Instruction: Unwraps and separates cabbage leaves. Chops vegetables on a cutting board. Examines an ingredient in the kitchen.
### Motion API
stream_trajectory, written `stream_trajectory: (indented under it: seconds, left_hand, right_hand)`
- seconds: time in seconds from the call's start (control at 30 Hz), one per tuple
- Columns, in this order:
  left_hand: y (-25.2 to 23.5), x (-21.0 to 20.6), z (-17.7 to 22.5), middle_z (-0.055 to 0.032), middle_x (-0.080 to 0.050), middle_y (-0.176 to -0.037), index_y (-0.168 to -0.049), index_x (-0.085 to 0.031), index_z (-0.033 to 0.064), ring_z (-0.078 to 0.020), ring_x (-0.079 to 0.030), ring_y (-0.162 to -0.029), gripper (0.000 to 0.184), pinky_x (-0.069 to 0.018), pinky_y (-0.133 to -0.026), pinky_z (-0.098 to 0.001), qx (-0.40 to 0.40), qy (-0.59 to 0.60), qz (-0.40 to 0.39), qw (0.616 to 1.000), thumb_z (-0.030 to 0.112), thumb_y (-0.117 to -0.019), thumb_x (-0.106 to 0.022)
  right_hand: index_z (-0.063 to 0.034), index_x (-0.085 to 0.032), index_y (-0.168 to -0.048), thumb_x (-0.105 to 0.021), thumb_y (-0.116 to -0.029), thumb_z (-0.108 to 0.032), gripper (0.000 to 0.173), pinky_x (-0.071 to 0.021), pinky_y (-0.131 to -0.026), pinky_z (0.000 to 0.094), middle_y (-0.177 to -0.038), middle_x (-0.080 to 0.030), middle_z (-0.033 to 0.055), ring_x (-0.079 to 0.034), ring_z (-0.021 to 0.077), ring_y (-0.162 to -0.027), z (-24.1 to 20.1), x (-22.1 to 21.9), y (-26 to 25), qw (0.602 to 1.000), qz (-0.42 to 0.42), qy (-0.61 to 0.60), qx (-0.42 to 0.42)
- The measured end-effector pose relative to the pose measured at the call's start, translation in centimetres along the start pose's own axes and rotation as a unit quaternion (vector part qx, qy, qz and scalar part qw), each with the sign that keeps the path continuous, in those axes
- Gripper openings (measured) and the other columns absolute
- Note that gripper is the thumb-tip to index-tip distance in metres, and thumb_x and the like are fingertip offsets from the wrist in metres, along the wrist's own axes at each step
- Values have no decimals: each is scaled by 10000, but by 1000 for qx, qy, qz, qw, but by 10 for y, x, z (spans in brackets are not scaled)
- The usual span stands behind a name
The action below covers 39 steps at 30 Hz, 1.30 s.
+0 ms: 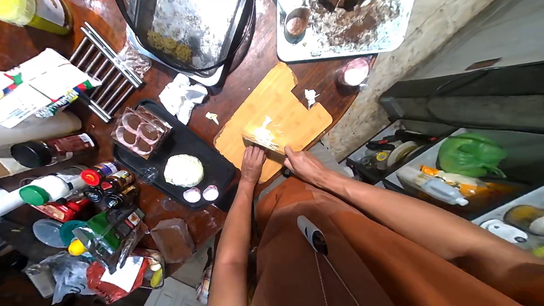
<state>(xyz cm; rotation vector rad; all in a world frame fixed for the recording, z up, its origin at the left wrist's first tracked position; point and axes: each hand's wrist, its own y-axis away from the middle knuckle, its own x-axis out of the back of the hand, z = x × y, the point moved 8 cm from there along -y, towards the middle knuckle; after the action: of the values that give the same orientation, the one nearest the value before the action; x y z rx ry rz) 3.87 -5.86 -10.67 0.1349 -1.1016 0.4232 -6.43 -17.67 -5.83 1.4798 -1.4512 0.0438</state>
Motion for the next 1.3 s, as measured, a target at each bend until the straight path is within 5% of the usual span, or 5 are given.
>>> stream_trajectory:
  seconds: [0.33, 0.6, 0.87, 1.17, 1.3]
  left_hand:
    - [-3, 3, 6, -121, -706, -1219, -1101, -750, 68, -337, -618, -1227, 194, -463, -1097, -468, 21, -49, 21, 998, 174, -976, -647]
    - [-2, 0, 5, -135, -669, -1304, -1234, -701, 54, -313, -618, -1245, 274, -488, -1076, -430, 6, -47, -10, 999, 171, -1009, -599]
    - [-8, 9, 7, -128, -710, -1012, -985, -735, 42, -305, -669, -1005, 106, -541, -940, -424, -6, -22, 11, 1000, 116, -950, -667]
    - [-3, 5, 3, -151, -715, -1134, -1073, -734, 34, -327, -666, -1141, 171, -515, -1044, -457, -10, -15, 3, 1000, 138, -969, -648]
    - [-5, 8, 3, -131, -692, -962, -944, -717, 34, -309, -664, -967, 99, -551, -904, -421, -14, -2, 25, 1000, 116, -954, -662]
  right_hand:
    - [-74, -556, -1112, -465, -1056, -228, 188, -551, -576, 492, -701, -617, 99, -683, 321, -662, 11, -15, -27, 999, 12, -25, 15]
    - [-100, -550, -1093, -491, -1059, -252, 167, -535, -531, 475, -679, -598, 80, -661, 293, -617, 12, -7, -34, 998, 29, -53, -16]
    - [-69, -550, -1088, -465, -1059, -232, 186, -544, -563, 481, -684, -604, 96, -673, 317, -636, -4, 5, -11, 999, 37, -8, 25]
    - [-68, -548, -1104, -445, -1065, -230, 196, -554, -582, 494, -688, -611, 103, -683, 334, -656, 2, -8, -22, 1000, 11, 4, 19]
    - [-67, -541, -1086, -437, -1066, -236, 199, -551, -577, 478, -680, -596, 95, -674, 319, -644, -2, 1, -11, 999, 17, 0, 28]
